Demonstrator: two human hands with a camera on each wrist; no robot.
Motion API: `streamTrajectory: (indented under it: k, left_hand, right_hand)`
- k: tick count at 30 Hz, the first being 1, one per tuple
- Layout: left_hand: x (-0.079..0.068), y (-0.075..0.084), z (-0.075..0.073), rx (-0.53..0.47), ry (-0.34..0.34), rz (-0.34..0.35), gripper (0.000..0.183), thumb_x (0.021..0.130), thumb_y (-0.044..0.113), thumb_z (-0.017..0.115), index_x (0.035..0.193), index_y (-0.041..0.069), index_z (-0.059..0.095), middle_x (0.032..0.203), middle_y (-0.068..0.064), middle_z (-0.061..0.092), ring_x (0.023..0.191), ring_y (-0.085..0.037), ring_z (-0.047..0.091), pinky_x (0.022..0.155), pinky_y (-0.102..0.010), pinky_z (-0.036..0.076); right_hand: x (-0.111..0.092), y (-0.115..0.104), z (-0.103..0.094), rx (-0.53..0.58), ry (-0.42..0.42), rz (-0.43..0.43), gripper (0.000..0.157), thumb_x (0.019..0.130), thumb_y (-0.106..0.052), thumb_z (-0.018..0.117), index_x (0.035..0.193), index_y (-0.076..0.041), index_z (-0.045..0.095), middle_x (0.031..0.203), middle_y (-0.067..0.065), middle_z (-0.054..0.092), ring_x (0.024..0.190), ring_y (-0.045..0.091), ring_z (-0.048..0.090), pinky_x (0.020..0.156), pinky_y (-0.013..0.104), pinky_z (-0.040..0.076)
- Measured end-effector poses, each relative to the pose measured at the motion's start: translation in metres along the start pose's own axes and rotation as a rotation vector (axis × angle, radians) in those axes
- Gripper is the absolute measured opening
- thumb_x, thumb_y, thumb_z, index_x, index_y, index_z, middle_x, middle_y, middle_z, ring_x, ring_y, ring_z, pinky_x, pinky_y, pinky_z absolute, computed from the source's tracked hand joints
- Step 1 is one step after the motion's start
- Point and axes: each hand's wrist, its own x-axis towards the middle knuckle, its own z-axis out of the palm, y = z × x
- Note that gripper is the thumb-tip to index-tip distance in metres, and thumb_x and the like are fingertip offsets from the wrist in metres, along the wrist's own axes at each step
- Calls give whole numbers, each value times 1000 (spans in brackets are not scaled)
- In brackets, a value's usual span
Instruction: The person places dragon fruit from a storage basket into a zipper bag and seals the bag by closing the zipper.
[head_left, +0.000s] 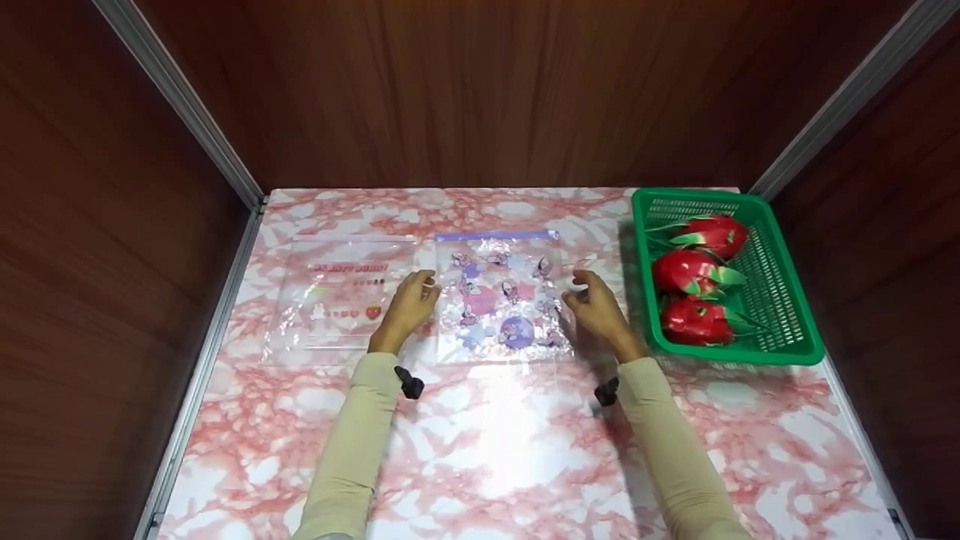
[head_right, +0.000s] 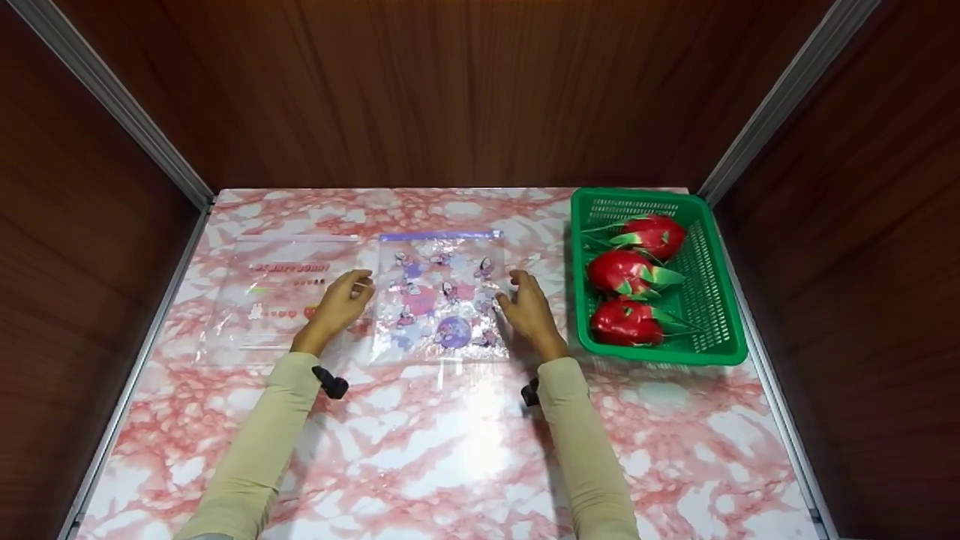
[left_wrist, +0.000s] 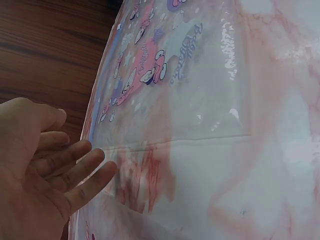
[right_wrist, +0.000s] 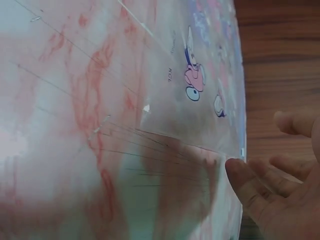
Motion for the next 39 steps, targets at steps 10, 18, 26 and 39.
streamTrajectory:
  k: [10,18,26,39]
  left_hand:
    - [-4,0,6,59,-50,-72,45,107,13,59,146,-9,54,124,-28,63,114,-41,64,109,-54,53]
    - [-4,-4,10,41,-46,-73,44,105,10,59,143,-11,55,123,-30,67,116,-43,67,109,-54,55]
    - [-5,-2,13,-13,-53,-88,42,106,9,59,143,-11,55,124,-29,63,117,-42,67,107,-51,57]
    - [-6,-3,18,-12,-13,-51,41,103,2,62,140,-14,54,114,-28,63,105,-38,67,100,-51,58]
  right_hand:
    - [-5,0,5,39,-33,93,57,104,-14,64,151,10,43,146,33,57,130,48,63,107,55,56]
    - [-4,2,8,39,-20,104,55,103,-13,64,149,10,45,139,32,61,125,45,66,82,32,61]
    - [-4,0,12,25,20,100,50,102,-8,62,146,11,47,131,32,66,123,48,67,107,54,56]
    - [-2,3,14,40,98,79,42,99,6,60,140,11,55,112,25,66,97,33,69,67,14,47]
